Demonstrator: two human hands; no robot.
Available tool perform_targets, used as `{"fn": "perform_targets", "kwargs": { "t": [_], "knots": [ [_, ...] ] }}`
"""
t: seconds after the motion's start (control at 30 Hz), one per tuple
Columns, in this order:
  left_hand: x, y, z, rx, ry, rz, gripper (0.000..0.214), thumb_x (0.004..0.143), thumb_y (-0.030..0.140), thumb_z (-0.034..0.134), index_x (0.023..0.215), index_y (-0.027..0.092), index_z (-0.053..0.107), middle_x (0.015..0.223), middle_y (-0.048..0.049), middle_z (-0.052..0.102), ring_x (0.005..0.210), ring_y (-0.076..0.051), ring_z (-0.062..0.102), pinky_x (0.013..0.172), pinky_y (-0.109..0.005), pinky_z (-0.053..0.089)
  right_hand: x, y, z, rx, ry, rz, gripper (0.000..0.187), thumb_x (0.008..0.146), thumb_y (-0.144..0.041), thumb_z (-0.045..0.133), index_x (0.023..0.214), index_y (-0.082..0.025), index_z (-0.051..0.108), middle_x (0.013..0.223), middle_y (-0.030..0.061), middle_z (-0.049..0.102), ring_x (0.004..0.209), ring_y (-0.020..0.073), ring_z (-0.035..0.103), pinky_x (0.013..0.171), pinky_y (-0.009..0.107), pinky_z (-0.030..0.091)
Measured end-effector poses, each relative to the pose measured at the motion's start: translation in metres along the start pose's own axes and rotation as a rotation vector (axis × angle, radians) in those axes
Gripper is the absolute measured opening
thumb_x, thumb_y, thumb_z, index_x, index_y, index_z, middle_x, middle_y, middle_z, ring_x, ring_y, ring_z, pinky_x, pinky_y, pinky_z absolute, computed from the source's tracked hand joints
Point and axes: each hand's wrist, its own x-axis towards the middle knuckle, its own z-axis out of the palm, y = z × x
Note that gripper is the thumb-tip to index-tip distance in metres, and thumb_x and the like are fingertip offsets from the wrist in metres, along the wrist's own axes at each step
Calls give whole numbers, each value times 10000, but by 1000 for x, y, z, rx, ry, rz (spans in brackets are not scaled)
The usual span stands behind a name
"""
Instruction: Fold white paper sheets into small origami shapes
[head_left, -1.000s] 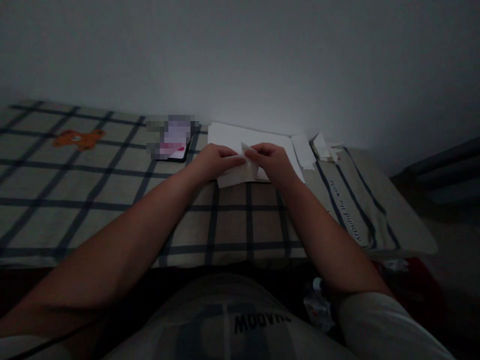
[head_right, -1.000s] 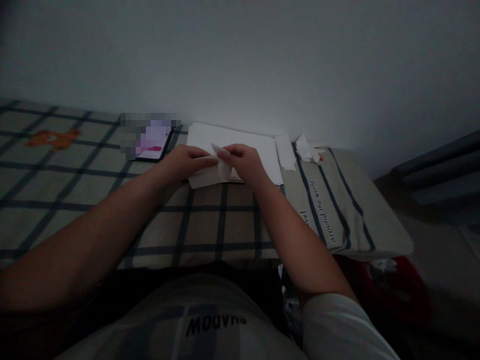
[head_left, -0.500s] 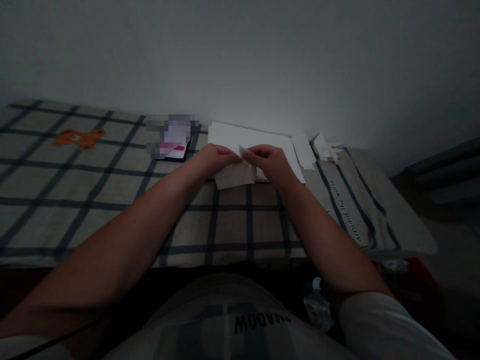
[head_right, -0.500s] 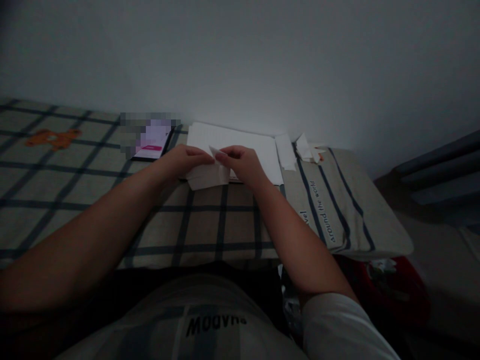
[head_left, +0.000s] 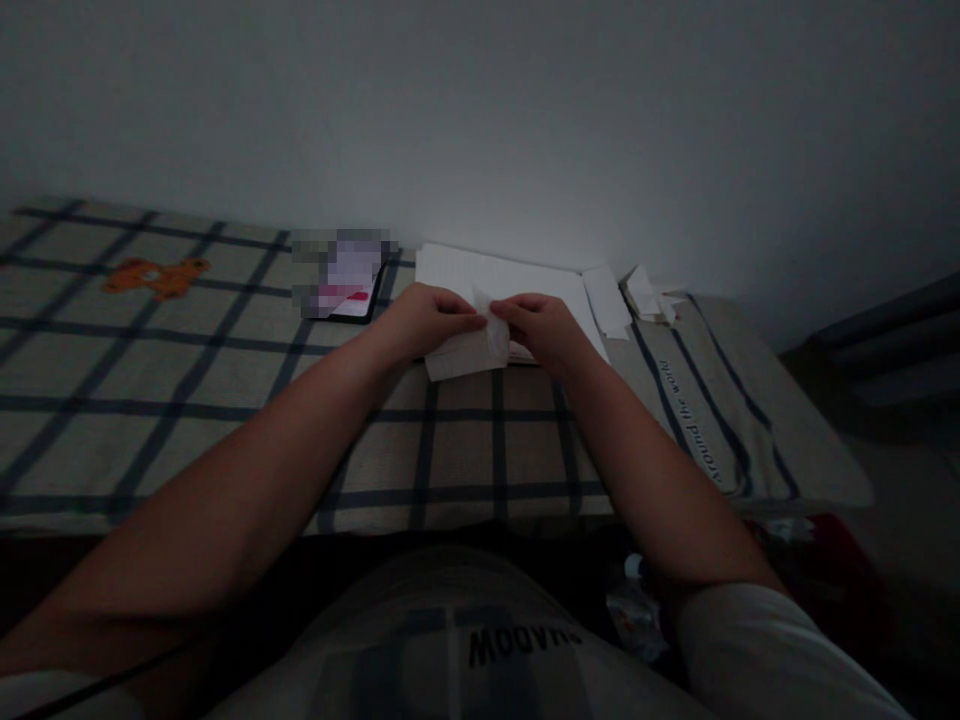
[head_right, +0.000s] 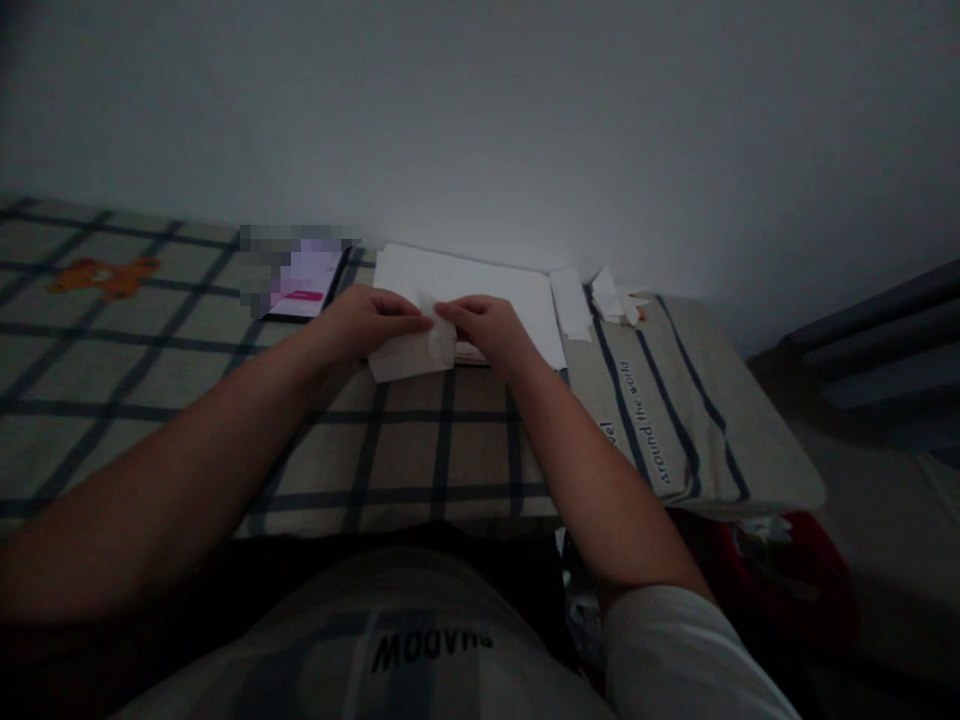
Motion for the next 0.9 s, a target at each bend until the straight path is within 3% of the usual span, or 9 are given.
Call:
{"fn": "perform_targets", "kwargs": {
  "t": [0.37,0.57,0.73,0.9],
  "knots": [
    [0,-1,-1,21,-10,33,163,706,386,785,684,225,769,654,-20,695,642,-161,576,622,-303,403,-2,-3,4,68,-25,38,147,755,-338,752,736,-205,692,734,8,668,687,118,585,679,285,502],
    [-1,-2,-1,13,-68,46,154,722,390,775,733,238,799,686,-26,721,646,-162,592,637,-303,420,1,-1,1,38,8,4,128,712,-308,782,727,-211,700,718,-3,666,668,114,573,674,283,494],
    [-1,-2,-1,45,-101,70,161,724,395,773,744,238,805,720,-25,742,670,-161,604,643,-292,418,0,0,0,126,-86,44,166,698,-333,791,734,-198,701,732,4,678,664,120,587,665,284,493],
    [-1,-2,-2,69,-147,82,163,727,403,762,749,247,803,736,-19,756,689,-169,614,652,-293,419,-4,0,0,44,-150,127,271,678,-411,831,815,-207,715,727,2,681,645,127,577,621,284,475]
  ]
}}
